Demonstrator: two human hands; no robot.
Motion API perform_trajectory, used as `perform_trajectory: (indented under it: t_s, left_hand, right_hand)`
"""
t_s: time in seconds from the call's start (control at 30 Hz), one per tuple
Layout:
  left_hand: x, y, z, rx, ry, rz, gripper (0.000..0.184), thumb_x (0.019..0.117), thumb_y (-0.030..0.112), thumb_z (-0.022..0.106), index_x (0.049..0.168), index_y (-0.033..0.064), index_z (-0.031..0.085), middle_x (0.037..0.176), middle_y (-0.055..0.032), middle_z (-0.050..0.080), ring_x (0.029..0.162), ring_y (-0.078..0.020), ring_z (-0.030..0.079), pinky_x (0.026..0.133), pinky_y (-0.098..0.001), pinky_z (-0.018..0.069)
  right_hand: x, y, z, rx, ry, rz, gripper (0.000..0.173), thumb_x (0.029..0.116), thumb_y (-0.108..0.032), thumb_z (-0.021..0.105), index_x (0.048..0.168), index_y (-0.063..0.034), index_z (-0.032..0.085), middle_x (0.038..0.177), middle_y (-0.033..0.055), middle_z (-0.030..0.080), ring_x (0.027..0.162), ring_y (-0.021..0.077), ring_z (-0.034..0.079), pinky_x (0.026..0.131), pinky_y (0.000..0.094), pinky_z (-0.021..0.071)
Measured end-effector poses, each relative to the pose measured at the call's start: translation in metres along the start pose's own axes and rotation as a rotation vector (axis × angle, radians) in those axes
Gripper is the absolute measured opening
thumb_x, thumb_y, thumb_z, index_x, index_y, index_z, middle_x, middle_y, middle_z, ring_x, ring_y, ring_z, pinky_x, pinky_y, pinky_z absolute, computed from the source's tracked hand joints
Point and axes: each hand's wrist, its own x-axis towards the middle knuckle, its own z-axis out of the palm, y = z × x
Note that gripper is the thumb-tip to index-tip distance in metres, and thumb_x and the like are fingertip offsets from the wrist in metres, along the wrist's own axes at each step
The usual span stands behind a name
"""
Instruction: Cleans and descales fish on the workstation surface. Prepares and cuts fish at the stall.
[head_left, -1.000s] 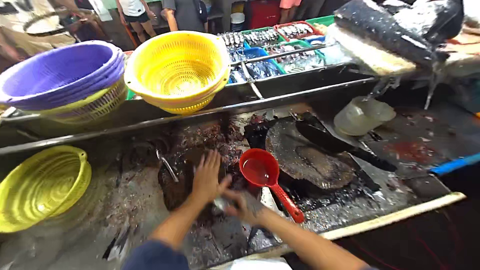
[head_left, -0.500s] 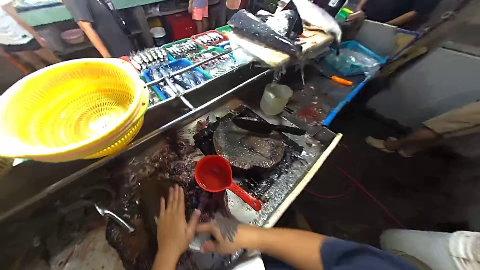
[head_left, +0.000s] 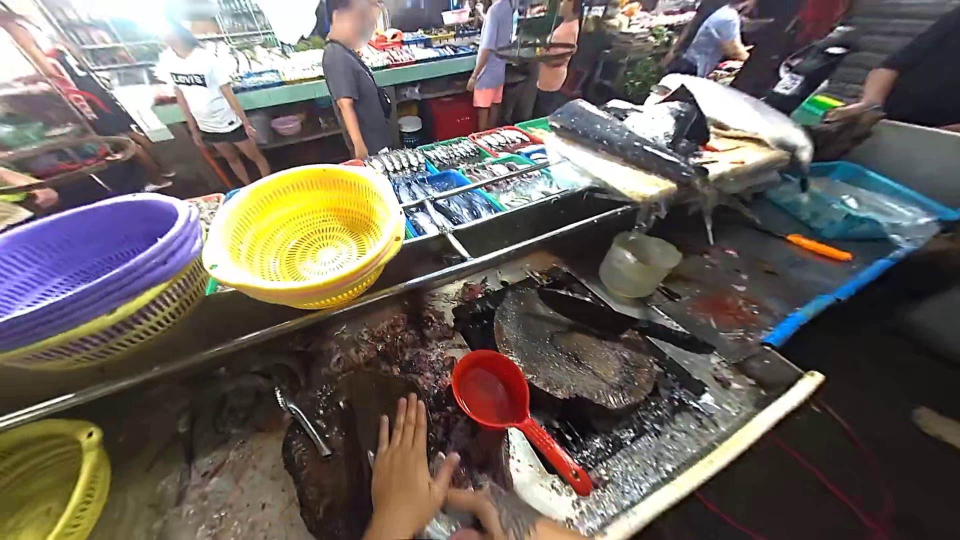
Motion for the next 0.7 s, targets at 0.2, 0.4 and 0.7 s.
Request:
perform_trajectory:
  t_s: [0.2, 0.4, 0.7]
  left_hand:
    - [0.114, -0.072, -0.023, 0.011, -0.180, 0.044, 0.097, 0.0970, 0.077, 0.027, 0.164, 0.0079, 0.023, 0.172, -0.0095, 0.020, 0.160, -0.0247, 0.013, 0.129, -0.0557, 0.0031]
    - [-0.015, 0.020, -0.008, -0.070, -0.078, 0.045, 0.098, 0.0969, 0.077, 0.024, 0.161, 0.0045, 0.031, 0.169, -0.0113, 0.028, 0.158, -0.0283, 0.021, 0.126, -0.0640, 0.0126]
    - [0.091, -0.050, -0.010, -0.030, -0.055, 0.112, 0.094, 0.0983, 0.074, 0.031, 0.161, 0.0044, 0.031, 0.168, -0.0152, 0.029, 0.157, -0.0312, 0.024, 0.128, -0.0592, 0.0121]
  right_hand:
    - [0.120, -0.015, -0.044, -0.081, -0.049, 0.098, 0.060, 0.1028, -0.043, 0.060, 0.158, -0.0256, 0.044, 0.141, 0.0141, 0.064, 0.129, 0.0310, 0.062, 0.112, 0.0580, 0.0450]
    - [-0.028, -0.008, -0.006, 0.032, 0.019, -0.045, 0.044, 0.0977, -0.027, 0.070, 0.138, -0.0101, 0.066, 0.112, 0.0175, 0.075, 0.100, 0.0309, 0.074, 0.093, 0.0560, 0.0574]
    - [0.082, -0.010, -0.033, -0.055, 0.051, 0.063, 0.058, 0.1001, -0.040, 0.066, 0.154, -0.0249, 0.050, 0.137, 0.0113, 0.067, 0.125, 0.0286, 0.065, 0.110, 0.0576, 0.0485]
